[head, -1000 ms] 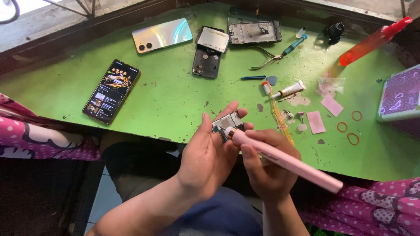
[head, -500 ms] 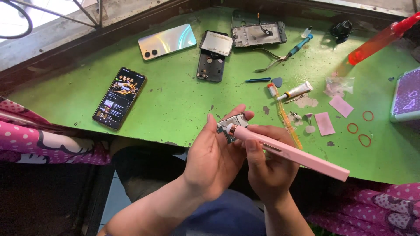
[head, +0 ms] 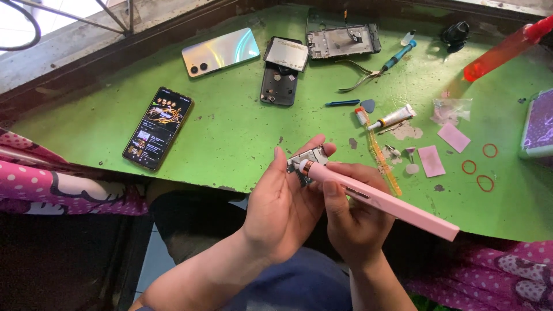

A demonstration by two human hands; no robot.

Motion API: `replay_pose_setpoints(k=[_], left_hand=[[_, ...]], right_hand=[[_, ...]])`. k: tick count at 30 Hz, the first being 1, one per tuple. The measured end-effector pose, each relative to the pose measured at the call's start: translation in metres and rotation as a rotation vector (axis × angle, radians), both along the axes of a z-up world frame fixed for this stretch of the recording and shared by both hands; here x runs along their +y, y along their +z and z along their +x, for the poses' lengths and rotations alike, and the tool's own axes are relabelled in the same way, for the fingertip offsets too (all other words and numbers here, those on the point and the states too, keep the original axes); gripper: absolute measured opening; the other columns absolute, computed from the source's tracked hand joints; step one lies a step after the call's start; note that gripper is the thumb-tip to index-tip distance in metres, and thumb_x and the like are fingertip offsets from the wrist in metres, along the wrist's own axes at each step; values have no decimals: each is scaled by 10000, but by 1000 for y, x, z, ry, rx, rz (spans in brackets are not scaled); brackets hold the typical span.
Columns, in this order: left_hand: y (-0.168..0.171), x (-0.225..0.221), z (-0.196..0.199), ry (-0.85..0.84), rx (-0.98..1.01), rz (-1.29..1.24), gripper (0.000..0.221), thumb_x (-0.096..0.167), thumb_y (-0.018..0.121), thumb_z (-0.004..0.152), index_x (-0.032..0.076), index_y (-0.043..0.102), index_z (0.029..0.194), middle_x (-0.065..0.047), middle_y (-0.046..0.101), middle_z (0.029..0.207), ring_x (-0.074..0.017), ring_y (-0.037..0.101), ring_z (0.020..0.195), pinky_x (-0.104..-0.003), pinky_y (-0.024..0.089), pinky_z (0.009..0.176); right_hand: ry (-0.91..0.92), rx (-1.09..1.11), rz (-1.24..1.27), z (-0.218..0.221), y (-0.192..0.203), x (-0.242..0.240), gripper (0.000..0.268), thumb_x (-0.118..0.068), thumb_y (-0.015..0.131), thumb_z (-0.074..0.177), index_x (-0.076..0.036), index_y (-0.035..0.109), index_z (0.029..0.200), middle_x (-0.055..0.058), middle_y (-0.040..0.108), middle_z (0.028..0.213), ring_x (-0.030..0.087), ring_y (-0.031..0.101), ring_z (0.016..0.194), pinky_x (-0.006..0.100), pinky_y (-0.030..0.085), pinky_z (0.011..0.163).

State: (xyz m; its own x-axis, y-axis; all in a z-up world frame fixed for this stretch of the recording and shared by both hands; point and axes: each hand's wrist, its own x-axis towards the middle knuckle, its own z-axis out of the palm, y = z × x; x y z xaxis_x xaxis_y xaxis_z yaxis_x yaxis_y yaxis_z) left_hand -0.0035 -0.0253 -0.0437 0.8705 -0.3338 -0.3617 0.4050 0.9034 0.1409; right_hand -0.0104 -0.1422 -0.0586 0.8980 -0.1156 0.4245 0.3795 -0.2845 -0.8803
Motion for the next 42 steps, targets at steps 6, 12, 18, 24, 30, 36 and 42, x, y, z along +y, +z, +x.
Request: replay_pose_setpoints(k=[6,12,18,24,30,36,42], left_hand=[[-3,1,0,-5,1,-18,644,539,322,1075,94,482,1512,-62,631,1345,-202,650,1018,-373,521,973],[-5,1,-1,6,-43,-36,657,536,333,1078,76,451,1532,-75,609,1368,-193,636,1010,-354,531,955],[-5,2,-1,24,-66,-65,642,522,313,1088,72,435,1530,-89,576,1395,-251,595,1179,-426,505,1042],[-3,2,0,22,-25,-4,634,523,324,1080,81,462,1513,-94,582,1381,-246,609,1157,-395,572,890],[2,2,0,31,-45,23,643,511,292,1085,61,452,1516,-92,575,1373,-232,594,1153,-371,514,997],[-2,1,-1,40,-71,16,645,513,293,1088,66,431,1532,-87,567,1385,-230,591,1159,-348,538,974],[0,0,-2,40,-76,43,642,507,283,1089,62,436,1526,-90,563,1378,-223,586,1155,-361,515,993]], right_hand=[[0,12,49,0,-4,0,217,-183,631,990,-1,662,1106,124,715,1046,217,748,901,297,608,853],[14,-18,41,-4,-14,-4,196,-168,643,990,-25,665,1122,117,701,1111,228,725,1037,317,583,971],[105,-99,79,-2,-9,1,192,-135,705,938,-16,639,1074,160,733,925,183,767,794,275,604,852],[142,-258,69,-2,-14,4,168,-148,694,951,-46,605,1050,180,721,924,255,738,836,353,619,869],[129,-352,-54,-1,-10,6,166,-116,676,982,-65,594,1118,179,712,971,269,731,816,336,615,802],[121,-397,-79,2,-7,7,156,-133,669,974,-36,589,1066,195,711,912,270,720,765,336,607,745],[98,-397,-82,0,-5,8,144,-126,666,969,-25,591,1038,202,703,906,279,714,752,349,614,733]])
